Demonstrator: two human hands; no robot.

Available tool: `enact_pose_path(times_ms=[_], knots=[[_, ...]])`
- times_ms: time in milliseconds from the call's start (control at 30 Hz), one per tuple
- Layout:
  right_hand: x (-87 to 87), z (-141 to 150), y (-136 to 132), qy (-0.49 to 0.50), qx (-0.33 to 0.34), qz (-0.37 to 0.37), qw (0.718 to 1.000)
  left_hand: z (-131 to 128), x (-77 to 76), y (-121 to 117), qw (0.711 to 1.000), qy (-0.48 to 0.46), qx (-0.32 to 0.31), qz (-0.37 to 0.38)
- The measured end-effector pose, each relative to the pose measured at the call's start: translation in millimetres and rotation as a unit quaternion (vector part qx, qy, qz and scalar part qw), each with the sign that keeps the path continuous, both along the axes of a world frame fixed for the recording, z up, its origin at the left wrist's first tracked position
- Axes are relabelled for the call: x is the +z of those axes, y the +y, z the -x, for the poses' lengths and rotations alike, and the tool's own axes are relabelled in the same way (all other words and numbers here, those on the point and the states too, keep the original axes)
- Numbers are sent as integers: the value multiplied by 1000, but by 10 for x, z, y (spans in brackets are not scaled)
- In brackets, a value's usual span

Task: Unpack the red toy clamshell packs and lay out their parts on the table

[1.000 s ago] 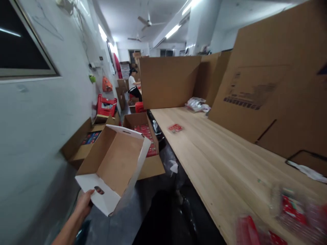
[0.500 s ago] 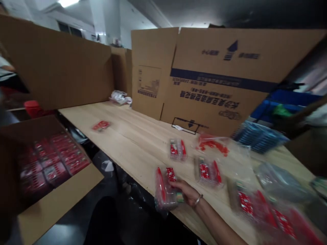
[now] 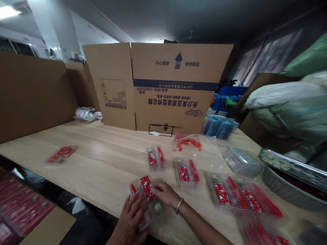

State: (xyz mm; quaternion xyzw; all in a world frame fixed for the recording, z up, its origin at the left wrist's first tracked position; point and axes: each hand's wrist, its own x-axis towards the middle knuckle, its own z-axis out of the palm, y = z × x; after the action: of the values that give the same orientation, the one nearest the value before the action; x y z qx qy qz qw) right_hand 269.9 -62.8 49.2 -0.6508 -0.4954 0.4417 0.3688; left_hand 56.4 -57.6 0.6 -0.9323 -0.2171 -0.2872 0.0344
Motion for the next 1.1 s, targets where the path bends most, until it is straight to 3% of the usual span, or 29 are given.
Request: enact_pose_path(times_ms=[100,200,333,400,500,567,633,700,833,967,1100], knots=[[199,-219,215,-148,-1,-74,986,207,27,272,993,8,45,107],[410,-405,643,-271,35,-123,954,447,83,574,973,-13,113,202],[524,-504,1242,-397,122,-140,899,746,104,870,978,-54,115,166],[497,-508,1421,-442,160,-138,872,781,221,977,980,-76,115,141],[421,-503,1517,-489,198,-141,838,499,617,1218,968,-38,165,184],[386,-508,1511,-507,216,-146,821,104,896,1487,954,42,184,234],[374,-528,1479,-518,229,-152,810,-351,1047,1824,940,123,180,263],[376,-559,1436,-523,238,-157,804,-758,1026,2165,936,148,165,273],[372,-615,1352,-522,247,-164,800,-1206,693,2608,922,193,161,294],[316,-642,1314,-503,232,-172,815,-1262,460,2671,908,220,183,307],[252,-682,1286,-445,186,-198,853,-1193,454,2596,899,217,187,332]])
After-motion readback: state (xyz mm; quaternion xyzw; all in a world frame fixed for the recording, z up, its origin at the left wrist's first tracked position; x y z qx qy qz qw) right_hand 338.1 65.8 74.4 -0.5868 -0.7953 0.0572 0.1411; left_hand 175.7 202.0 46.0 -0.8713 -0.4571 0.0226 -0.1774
